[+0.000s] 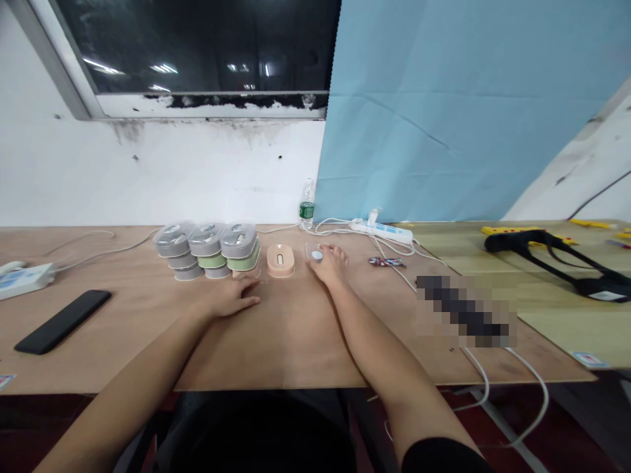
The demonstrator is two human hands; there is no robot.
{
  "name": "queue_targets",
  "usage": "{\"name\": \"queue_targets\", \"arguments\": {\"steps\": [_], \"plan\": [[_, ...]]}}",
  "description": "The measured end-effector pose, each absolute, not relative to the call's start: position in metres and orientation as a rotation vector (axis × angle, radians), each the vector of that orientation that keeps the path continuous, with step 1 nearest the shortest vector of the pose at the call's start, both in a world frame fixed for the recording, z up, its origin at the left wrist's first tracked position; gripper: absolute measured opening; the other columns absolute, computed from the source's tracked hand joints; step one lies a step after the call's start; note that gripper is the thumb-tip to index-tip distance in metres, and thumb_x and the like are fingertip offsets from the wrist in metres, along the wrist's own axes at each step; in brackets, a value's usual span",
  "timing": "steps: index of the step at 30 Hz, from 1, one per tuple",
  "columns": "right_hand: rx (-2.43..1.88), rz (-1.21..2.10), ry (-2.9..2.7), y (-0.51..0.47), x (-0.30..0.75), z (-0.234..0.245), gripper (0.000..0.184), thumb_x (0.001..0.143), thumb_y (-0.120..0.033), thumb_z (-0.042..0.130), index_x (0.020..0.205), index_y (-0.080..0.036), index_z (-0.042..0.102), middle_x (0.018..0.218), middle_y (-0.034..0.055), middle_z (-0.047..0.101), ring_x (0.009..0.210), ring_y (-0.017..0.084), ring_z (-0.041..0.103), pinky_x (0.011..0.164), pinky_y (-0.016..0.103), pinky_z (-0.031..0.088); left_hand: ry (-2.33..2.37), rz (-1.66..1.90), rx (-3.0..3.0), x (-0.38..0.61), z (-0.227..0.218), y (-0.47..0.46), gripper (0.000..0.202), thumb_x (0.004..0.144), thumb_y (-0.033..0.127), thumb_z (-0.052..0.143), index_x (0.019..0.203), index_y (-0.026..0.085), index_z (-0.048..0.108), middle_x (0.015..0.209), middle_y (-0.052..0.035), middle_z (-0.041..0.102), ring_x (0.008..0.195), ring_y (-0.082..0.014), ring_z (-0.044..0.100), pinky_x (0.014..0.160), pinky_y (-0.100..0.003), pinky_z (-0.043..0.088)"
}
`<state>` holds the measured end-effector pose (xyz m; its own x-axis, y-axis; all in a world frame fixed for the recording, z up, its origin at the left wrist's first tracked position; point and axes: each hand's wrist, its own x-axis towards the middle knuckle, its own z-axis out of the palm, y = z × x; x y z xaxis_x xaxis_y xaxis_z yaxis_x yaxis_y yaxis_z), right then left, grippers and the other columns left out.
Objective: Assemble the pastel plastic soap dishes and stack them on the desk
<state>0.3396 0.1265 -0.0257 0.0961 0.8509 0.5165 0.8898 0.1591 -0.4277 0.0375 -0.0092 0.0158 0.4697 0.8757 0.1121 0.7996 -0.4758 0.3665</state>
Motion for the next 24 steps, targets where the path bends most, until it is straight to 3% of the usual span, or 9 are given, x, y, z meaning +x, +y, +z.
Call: {"name": "queue_targets", "arguments": {"steps": [5, 9, 15, 20, 24], "plan": [[-1.694, 0.092, -1.741, 0.137, 0.346, -0.032, 0.053, 0.067, -0.056, 0.068, 0.104, -0.018, 0.066, 0.107, 0.0139, 0.058, 0.105, 0.03, 0.053, 0.094, 0.044, 0.04, 1.431, 0.424, 2.448, 0.038, 0.016, -0.009, 0.055, 0.085, 0.051, 0.053, 0.132, 0.023, 0.05, 0.132, -0.0096, 0.054, 0.112, -0.0271, 0.056, 0.093, -0.038, 0.045], [-1.631, 0.072, -1.787, 0.15, 0.337, -0.031, 0.054, 0.067, -0.054, 0.069, 0.106, -0.017, 0.065, 0.109, 0.0122, 0.057, 0.104, 0.027, 0.056, 0.093, 0.04, 0.043, 1.443, 0.454, 2.45, 0.038, 0.014, -0.008, 0.055, 0.084, 0.052, 0.053, 0.131, 0.021, 0.05, 0.13, -0.0103, 0.055, 0.11, -0.027, 0.056, 0.092, -0.038, 0.046], [-1.426, 0.122, -1.828, 0.161, 0.333, -0.032, 0.056, 0.073, -0.052, 0.065, 0.115, -0.016, 0.061, 0.13, 0.0145, 0.052, 0.122, 0.028, 0.049, 0.104, 0.043, 0.038, 1.444, 0.455, 2.464, 0.037, 0.012, -0.007, 0.055, 0.084, 0.053, 0.053, 0.129, 0.021, 0.051, 0.13, -0.0098, 0.054, 0.11, -0.0268, 0.057, 0.091, -0.037, 0.046], [-1.265, 0.083, -1.874, 0.143, 0.325, -0.03, 0.049, 0.079, -0.05, 0.06, 0.115, -0.016, 0.062, 0.131, 0.0143, 0.054, 0.124, 0.026, 0.047, 0.107, 0.043, 0.035, 1.442, 0.442, 2.455, 0.037, 0.013, -0.008, 0.054, 0.085, 0.052, 0.052, 0.13, 0.022, 0.051, 0.127, -0.0095, 0.056, 0.109, -0.0264, 0.057, 0.091, -0.037, 0.047], [-1.441, 0.017, -1.871, 0.133, 0.311, -0.03, 0.043, 0.079, -0.04, 0.061, 0.116, -0.017, 0.062, 0.132, 0.0145, 0.053, 0.125, 0.03, 0.045, 0.106, 0.048, 0.034, 1.438, 0.442, 2.46, 0.037, 0.014, -0.008, 0.055, 0.085, 0.053, 0.052, 0.13, 0.021, 0.051, 0.128, -0.0098, 0.055, 0.11, -0.0267, 0.056, 0.092, -0.037, 0.046]]}}
